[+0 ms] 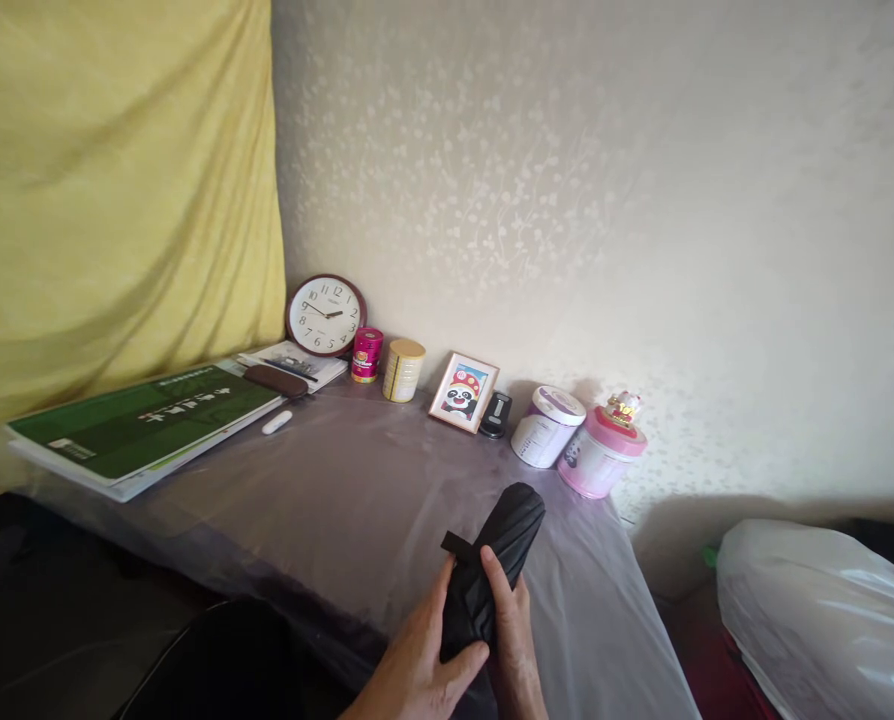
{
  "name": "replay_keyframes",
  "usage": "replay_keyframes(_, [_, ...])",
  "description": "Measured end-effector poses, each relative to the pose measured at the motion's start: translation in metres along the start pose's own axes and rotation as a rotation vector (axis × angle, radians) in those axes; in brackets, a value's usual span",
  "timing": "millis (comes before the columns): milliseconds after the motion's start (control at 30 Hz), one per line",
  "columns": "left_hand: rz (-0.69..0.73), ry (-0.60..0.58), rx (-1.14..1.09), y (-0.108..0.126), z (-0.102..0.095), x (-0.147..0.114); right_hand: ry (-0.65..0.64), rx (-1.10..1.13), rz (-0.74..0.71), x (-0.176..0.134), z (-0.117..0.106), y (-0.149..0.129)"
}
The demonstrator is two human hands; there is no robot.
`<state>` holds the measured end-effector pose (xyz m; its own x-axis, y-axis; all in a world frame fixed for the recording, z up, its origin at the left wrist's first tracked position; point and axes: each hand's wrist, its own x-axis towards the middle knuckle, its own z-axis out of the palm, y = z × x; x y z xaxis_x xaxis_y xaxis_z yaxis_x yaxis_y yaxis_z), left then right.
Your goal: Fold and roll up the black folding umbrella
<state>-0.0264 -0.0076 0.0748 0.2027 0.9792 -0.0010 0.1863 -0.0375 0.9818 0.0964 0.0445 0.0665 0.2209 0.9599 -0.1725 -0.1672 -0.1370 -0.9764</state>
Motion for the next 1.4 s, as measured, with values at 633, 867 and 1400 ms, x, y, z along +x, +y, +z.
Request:
replay_keyframes(633, [-0.114,0.024,0.879,-0.012,0.010,0.003,-0.289,-0.642,-0.804,0.009,-0.028,0.010])
replay_keyframes(867, [-0.110,0.006,0.902,-0.008,0.007,0.006,-0.321,-0.441,-0.622,0.015,-0.039,0.012])
replay_keyframes(1400, [-0.128,-0.053,0.960,-0.002,0.009,0.009,-0.388,-0.174,-0.272,0.019,-0.040,-0.008])
